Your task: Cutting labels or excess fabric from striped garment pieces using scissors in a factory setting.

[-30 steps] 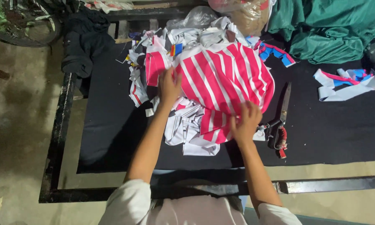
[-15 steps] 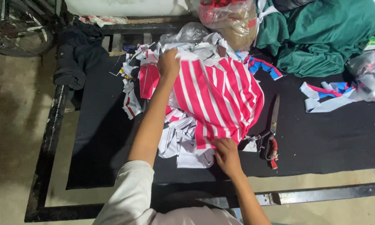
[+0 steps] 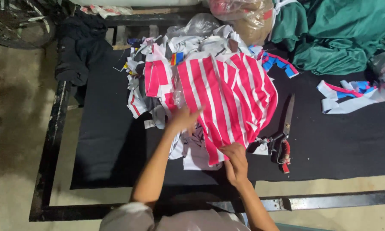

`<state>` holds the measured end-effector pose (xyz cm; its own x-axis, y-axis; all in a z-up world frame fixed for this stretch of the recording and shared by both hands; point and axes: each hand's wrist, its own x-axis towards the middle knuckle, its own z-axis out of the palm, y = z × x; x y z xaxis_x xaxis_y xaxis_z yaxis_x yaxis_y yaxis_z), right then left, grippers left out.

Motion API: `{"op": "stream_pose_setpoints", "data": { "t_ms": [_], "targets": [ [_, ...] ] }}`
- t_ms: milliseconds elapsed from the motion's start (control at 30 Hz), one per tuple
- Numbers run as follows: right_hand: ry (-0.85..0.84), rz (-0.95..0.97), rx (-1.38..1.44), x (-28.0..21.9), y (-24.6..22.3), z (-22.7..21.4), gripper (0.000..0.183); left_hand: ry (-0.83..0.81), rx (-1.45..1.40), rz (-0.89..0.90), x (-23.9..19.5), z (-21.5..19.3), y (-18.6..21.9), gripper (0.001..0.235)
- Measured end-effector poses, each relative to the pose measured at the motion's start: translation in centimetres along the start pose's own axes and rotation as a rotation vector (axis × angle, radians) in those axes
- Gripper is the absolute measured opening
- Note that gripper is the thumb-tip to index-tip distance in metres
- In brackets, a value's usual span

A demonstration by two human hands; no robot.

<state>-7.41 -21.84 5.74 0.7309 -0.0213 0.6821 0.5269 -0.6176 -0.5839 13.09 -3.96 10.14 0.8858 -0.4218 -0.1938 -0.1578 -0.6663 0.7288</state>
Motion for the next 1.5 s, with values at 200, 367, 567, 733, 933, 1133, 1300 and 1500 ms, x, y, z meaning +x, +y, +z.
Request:
{"op": "stream_pose_setpoints", "data": {
  "t_ms": [200,367,567,733,933,1133,1300,1500],
  "targets": [
    [0.098,-0.047,0.184,0.6,-1.7,0.8,0.038,-0.458,-0.625,-0.452,-6.1,2.0,0.5,0.121],
    [0.104,-0.071,0.191,0.6,-3.8,0.9,0.04,0.04,-0.911,-0.334,-3.5,7.6,-5.0,0.087],
    [0.133,-0.023,0.23,0.1,-4.8,0.7,0.036,0.161,-0.741,-0.378,0.1,5.2,-3.3,0.094],
    [0.402,0.293,0.431,-0.2,-6.3,-2.0,0.034,-0.047,-0.834,-0.464,0.3,0.7,1.1,0.086],
    [0.516,0.395,0.591,0.2,-5.2,-4.3,0.024,-0.219,-1.125,-0.425,1.0,-0.2,0.4,0.083],
    [0.389,0.507,0.703,0.2,-5.2,-7.0,0.056,-0.549,-1.133,-0.307,2.4,-0.3,-0.5,0.036],
    [0.401,0.446,0.425,-3.3,-3.7,-10.8,0.022,-0.245,-0.974,-0.418,3.9,0.3,0.4,0.143],
    [0.587,0.551,0.74,-5.8,-0.5,-15.2,0.03,-0.276,-0.999,-0.226,5.1,-0.5,1.0,0.027]
  ]
}}
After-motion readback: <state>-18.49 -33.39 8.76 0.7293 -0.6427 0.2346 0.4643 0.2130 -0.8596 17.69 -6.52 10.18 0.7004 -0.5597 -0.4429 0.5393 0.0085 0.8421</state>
